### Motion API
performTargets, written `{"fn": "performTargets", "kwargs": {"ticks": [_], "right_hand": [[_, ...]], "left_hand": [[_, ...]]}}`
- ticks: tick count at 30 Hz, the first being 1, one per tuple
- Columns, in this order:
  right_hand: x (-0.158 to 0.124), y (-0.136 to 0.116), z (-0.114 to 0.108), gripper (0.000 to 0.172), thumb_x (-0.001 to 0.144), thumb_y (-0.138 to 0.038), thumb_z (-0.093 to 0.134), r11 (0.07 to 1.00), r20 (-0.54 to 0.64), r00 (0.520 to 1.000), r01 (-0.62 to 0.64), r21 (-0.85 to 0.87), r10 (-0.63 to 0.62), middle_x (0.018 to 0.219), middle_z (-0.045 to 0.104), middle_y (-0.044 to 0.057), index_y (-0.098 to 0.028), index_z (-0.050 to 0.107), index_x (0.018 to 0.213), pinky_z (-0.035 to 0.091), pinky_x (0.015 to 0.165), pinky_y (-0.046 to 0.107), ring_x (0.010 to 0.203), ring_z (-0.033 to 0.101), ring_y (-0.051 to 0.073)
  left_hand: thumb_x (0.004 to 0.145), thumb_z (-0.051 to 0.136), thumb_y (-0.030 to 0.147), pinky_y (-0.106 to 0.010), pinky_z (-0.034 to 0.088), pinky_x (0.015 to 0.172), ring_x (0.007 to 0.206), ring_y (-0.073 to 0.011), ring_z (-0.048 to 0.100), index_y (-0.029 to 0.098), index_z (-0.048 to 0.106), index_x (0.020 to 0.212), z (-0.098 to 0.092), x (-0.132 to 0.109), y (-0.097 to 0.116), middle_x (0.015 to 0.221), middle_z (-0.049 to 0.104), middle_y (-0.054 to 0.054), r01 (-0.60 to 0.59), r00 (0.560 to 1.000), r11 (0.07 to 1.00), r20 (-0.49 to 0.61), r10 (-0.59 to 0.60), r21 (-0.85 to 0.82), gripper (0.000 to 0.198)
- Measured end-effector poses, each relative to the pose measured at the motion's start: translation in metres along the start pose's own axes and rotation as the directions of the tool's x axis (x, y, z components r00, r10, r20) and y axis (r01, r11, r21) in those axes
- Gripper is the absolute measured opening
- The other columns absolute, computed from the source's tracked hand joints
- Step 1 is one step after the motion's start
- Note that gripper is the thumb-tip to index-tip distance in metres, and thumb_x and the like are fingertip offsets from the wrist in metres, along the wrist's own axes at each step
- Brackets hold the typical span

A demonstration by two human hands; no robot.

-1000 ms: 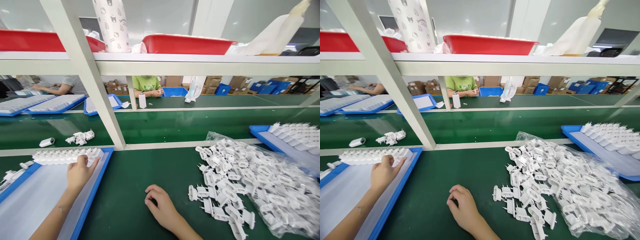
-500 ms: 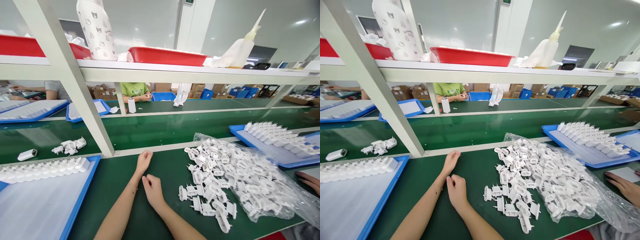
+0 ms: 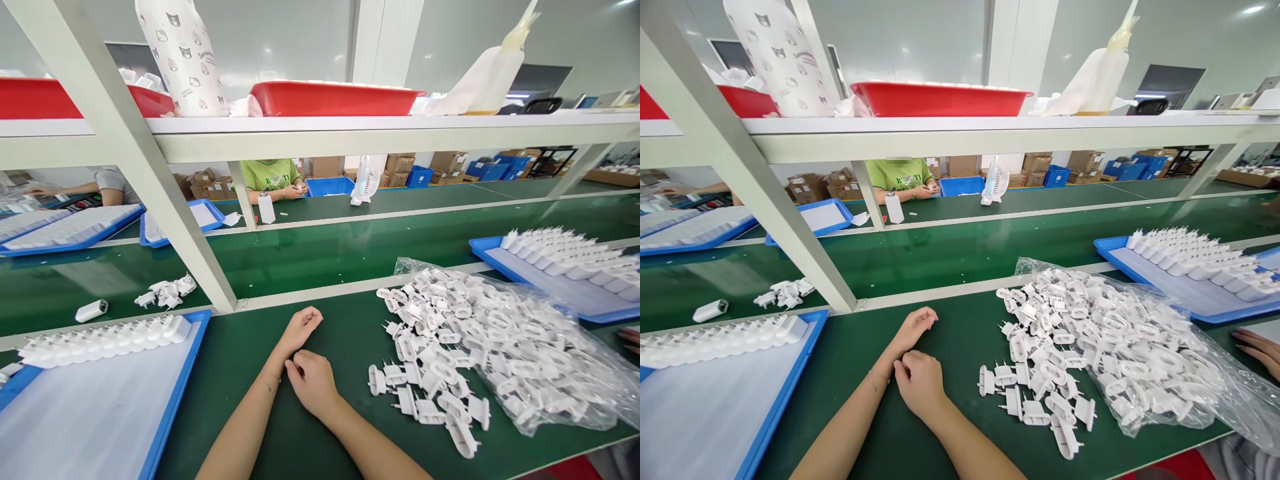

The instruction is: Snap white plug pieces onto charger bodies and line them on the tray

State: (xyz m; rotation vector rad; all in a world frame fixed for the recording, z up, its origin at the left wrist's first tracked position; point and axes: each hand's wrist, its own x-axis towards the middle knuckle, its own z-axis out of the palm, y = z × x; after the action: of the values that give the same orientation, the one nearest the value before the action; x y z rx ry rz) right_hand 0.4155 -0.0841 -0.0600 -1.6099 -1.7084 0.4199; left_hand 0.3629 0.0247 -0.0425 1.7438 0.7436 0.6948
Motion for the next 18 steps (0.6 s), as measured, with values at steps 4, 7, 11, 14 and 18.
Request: {"fn": "performTargets", "kwargs": {"ticks": [4,7,11,14,18], "right_hand": [[0.0017,0.0030,-0.0002,0.028,0.082,-0.021,0.050,0.999,-0.009,1.000,0.008,-0.039,-0.009,0.056,0.046,-0.005,-0.018,0.038,0.057,0.016,0.049,0.024,0.050,0.036,0.007],[0.0016,0.0053,0.0021,0.027,0.081,-0.019,0.051,0.998,-0.008,1.000,0.024,-0.057,-0.025,0.057,0.048,-0.005,-0.017,0.038,0.057,0.015,0.049,0.024,0.050,0.036,0.007],[0.0006,0.0058,0.0036,0.027,0.081,-0.020,0.052,0.997,-0.007,1.000,0.028,-0.070,-0.028,0.058,0.049,-0.005,-0.017,0.037,0.058,0.015,0.049,0.024,0.051,0.037,0.006],[0.0001,0.0052,0.0032,0.026,0.081,-0.020,0.052,0.996,-0.003,0.999,0.037,-0.083,-0.037,0.060,0.052,-0.005,-0.017,0.038,0.059,0.016,0.050,0.024,0.052,0.039,0.007],[0.0000,0.0055,0.0028,0.024,0.082,-0.020,0.051,0.992,0.011,0.998,0.058,-0.111,-0.057,0.062,0.055,-0.004,-0.017,0.041,0.060,0.017,0.051,0.025,0.054,0.044,0.007]], "left_hand": [[0.085,0.047,0.048,-0.025,0.036,0.064,0.065,-0.0121,0.043,0.015,0.056,0.080,0.0009,-0.0005,-0.0004,0.067,0.046,0.001,-0.005,1.000,1.000,-0.008,0.006,0.023,0.034],[0.085,0.048,0.047,-0.025,0.035,0.064,0.065,-0.0116,0.043,0.015,0.056,0.081,0.0014,-0.0005,-0.0016,0.070,0.048,0.000,-0.008,1.000,1.000,-0.009,0.008,0.026,0.033],[0.087,0.044,0.045,-0.025,0.036,0.065,0.065,-0.0120,0.044,0.015,0.057,0.082,0.0012,-0.0006,-0.0040,0.066,0.047,0.001,-0.021,1.000,0.999,-0.014,0.022,0.032,0.033],[0.088,0.042,0.045,-0.025,0.037,0.066,0.066,-0.0123,0.045,0.015,0.057,0.082,0.0012,-0.0010,-0.0047,0.065,0.046,0.001,-0.034,0.999,0.999,-0.020,0.035,0.025,0.034],[0.088,0.043,0.045,-0.025,0.037,0.066,0.066,-0.0124,0.045,0.016,0.057,0.082,0.0012,-0.0014,-0.0053,0.065,0.046,0.001,-0.032,0.999,0.999,-0.021,0.033,0.021,0.033]]}}
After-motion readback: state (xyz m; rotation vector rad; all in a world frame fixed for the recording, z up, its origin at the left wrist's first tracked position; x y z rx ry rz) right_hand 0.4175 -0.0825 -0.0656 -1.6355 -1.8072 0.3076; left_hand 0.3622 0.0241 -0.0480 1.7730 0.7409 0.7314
